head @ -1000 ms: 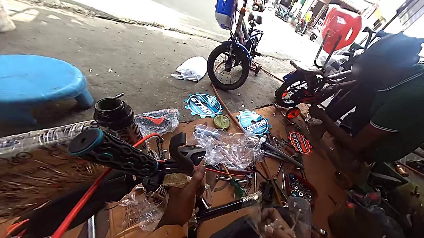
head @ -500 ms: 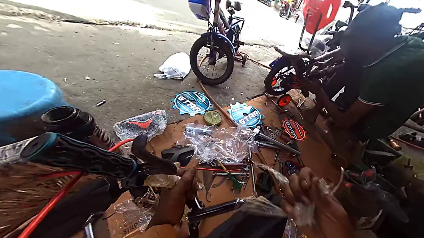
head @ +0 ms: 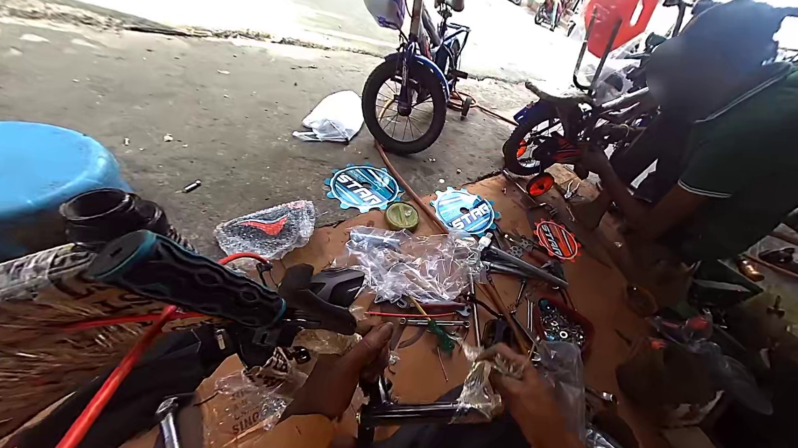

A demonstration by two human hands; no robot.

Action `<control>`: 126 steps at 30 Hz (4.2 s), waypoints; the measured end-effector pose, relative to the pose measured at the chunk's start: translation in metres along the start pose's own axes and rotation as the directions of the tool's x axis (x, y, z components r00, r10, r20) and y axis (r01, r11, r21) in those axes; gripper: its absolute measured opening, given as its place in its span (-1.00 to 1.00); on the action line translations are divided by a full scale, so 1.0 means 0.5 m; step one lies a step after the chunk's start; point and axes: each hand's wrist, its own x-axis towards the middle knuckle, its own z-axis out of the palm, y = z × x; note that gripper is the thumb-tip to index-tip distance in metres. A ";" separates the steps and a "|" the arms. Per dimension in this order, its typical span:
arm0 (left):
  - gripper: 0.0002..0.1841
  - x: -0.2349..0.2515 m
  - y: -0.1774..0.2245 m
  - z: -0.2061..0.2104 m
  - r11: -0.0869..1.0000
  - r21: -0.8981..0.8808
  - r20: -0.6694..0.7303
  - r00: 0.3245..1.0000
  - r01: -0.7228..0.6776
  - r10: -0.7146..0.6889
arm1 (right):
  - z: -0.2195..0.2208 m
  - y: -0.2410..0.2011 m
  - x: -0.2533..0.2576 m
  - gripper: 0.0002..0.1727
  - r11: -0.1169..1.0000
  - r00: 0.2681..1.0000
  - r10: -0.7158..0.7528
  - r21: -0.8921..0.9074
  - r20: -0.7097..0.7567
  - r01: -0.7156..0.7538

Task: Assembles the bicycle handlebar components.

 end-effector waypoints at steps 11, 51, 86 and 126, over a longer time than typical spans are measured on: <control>-0.63 -0.003 0.046 0.010 0.999 0.029 -0.207 0.977 -0.045 0.050 | -0.009 -0.087 -0.066 -0.69 0.805 0.864 -0.424 0.549 0.270 0.224; -0.66 -0.003 -0.003 0.024 0.994 0.107 0.032 0.999 -0.019 0.015 | -0.269 0.102 -0.084 -0.15 0.728 0.894 0.292 -0.526 -0.341 -0.439; -0.10 -0.043 0.084 0.014 0.390 0.911 -0.008 0.952 0.132 -0.305 | 0.148 0.010 0.047 -0.72 0.908 0.938 -0.115 0.417 0.326 -0.034; -0.47 -0.077 0.031 -0.031 0.617 0.779 -0.041 0.991 0.112 -0.128 | 0.260 0.005 -0.041 -0.59 0.955 0.865 0.159 -0.296 0.475 -0.012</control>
